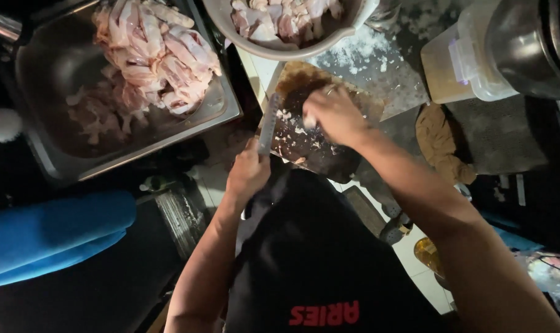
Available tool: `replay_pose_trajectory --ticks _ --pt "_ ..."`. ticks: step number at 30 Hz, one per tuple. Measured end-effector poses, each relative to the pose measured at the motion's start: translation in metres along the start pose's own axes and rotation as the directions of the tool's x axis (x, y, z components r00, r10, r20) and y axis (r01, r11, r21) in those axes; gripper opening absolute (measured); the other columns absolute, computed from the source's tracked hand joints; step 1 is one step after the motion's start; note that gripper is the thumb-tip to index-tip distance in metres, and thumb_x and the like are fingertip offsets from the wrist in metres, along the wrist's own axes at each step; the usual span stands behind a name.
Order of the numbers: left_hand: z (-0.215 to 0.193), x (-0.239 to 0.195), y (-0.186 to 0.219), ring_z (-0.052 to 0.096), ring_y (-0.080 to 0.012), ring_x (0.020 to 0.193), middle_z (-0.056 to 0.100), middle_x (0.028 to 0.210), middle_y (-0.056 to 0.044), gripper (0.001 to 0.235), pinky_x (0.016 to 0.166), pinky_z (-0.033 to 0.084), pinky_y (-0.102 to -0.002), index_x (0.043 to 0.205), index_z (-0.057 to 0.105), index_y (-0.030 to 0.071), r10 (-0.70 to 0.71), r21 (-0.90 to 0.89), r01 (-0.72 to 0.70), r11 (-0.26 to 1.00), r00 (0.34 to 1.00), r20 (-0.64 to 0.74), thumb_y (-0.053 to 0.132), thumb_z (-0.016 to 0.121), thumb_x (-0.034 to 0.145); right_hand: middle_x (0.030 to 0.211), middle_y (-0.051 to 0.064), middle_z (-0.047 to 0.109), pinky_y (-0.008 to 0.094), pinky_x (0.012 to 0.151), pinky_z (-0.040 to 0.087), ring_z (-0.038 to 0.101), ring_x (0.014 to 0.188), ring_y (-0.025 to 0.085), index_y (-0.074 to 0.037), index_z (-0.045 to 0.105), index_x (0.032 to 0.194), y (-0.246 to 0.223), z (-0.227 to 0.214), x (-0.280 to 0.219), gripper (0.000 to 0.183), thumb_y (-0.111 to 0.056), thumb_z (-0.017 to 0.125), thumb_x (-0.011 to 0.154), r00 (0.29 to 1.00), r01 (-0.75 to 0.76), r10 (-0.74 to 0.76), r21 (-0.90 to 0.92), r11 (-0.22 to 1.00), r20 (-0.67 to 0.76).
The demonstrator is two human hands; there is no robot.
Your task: Chopping raw chicken pieces on a cutting board and washing them in a kitchen sink.
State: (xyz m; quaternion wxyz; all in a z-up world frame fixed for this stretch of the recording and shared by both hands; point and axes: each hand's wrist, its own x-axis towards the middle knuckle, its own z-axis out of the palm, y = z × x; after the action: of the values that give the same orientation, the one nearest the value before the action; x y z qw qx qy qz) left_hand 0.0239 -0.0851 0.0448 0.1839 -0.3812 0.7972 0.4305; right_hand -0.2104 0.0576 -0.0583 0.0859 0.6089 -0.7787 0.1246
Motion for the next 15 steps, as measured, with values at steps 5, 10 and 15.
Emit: replay_pose_trajectory --ticks 5,10,15 --pt "0.009 0.001 0.0 0.065 -0.0552 0.111 0.056 0.14 -0.035 0.051 0.092 0.054 -0.065 0.139 0.047 0.002 0.117 0.069 -0.119 0.991 0.993 0.024 0.017 0.044 0.091 0.108 0.002 0.061 0.042 0.085 0.043 0.056 0.107 0.031 -0.021 0.058 0.093 0.0 0.059 -0.035 0.023 -0.034 0.076 0.086 0.971 0.24 -0.239 0.21 0.948 -0.033" --pt "0.063 0.009 -0.018 0.075 -0.0445 0.089 0.073 0.096 -0.024 0.051 0.074 0.063 -0.052 0.143 0.04 0.007 0.216 0.386 -0.167 0.907 0.973 -0.087 0.021 0.047 0.094 0.137 0.015 0.061 0.046 0.086 0.047 0.059 0.114 0.036 -0.007 0.068 0.117 -0.008 0.02 -0.039 0.022 -0.019 0.063 0.099 0.946 0.247 -0.186 0.223 0.943 -0.265" --pt "0.071 -0.001 -0.01 0.077 -0.0426 0.08 0.075 0.084 -0.019 0.057 0.066 0.063 -0.052 0.145 0.036 0.008 0.232 0.475 -0.176 0.862 0.971 -0.062 0.024 0.047 0.091 0.137 0.008 0.065 0.041 0.075 0.044 0.059 0.099 0.03 -0.016 0.072 0.126 0.005 0.041 -0.062 0.033 -0.03 0.061 0.099 0.931 0.257 -0.214 0.117 0.959 -0.297"
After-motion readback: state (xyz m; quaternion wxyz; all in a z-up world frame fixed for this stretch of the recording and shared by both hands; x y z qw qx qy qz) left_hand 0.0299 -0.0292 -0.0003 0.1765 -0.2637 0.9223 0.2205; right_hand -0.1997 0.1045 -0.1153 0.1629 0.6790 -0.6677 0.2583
